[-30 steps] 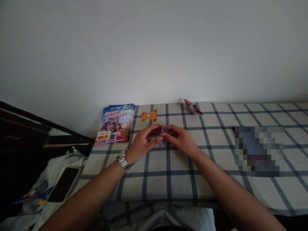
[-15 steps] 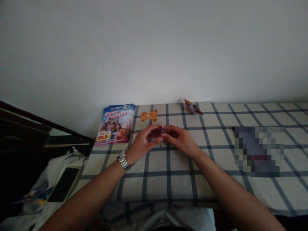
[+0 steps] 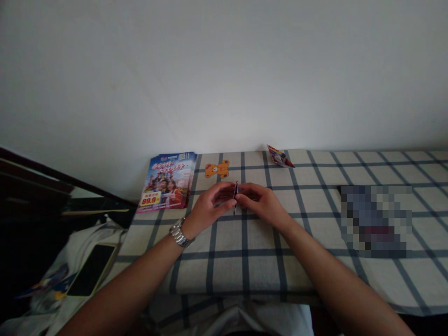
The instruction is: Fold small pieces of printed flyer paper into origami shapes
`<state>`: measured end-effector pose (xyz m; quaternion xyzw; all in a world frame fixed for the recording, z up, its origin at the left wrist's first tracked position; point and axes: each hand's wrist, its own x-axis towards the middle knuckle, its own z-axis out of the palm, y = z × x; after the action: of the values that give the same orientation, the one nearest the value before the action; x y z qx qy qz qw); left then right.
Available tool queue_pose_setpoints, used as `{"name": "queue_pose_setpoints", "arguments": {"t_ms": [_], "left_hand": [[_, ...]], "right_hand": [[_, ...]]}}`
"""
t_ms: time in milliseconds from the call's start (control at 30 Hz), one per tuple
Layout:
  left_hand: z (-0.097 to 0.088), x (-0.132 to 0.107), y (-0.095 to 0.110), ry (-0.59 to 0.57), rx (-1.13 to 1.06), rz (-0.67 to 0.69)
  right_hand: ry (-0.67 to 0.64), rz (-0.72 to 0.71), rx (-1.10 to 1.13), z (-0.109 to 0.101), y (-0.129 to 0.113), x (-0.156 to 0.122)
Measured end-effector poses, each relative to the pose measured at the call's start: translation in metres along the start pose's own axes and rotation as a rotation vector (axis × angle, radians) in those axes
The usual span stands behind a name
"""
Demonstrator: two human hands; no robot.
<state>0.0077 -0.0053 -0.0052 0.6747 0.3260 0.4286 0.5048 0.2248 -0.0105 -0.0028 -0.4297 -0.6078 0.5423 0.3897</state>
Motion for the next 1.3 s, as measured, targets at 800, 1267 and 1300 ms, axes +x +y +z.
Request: {"name": "queue_pose_setpoints", "arguments": {"t_ms": [800,1267,1300], "left_hand": [[-0.0001,0.0003,0.0018,-0.002,-0.063,-0.052],[-0.0033,0.0010,0.0014,0.019,-0.028,-0.005],[-0.0035,0.0010,0.0018,0.022,-0.025,-0.003]], "right_hand": [[-0.043,-0.015,-0.021,0.0001,-0.0063,-0.0004],[-0.033,-0.024,0.004,0.0016,-0.0070,-0.0021],[-0.027,-0.024,0.010,0.0017,-0.0067,-0.0021]]}}
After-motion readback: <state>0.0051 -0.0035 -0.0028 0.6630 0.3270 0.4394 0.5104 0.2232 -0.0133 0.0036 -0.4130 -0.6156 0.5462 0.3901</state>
